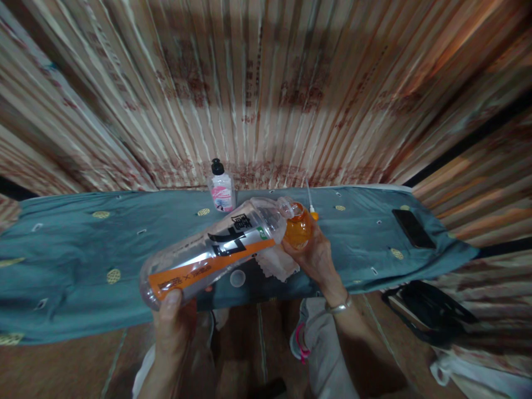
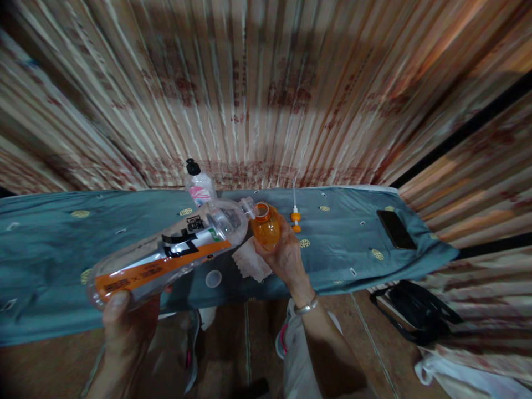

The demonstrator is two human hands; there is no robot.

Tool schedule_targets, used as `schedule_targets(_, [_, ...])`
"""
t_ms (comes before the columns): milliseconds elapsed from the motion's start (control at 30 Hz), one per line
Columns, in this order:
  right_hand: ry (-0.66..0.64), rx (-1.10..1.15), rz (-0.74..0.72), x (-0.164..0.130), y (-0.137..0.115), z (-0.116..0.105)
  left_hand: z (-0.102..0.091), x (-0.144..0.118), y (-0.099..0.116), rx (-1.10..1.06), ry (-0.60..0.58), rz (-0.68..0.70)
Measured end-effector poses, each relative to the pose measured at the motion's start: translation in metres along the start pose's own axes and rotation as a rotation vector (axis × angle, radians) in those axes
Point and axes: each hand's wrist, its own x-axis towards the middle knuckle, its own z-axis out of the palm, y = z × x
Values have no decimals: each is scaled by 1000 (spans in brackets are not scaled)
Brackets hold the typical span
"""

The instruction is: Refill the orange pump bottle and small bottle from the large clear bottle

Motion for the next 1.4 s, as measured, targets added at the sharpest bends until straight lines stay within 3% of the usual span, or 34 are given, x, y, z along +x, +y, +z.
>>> schedule_targets(1400, [-20,32,-4,0,2,0,-2,-1,-1,-19,-7,-14])
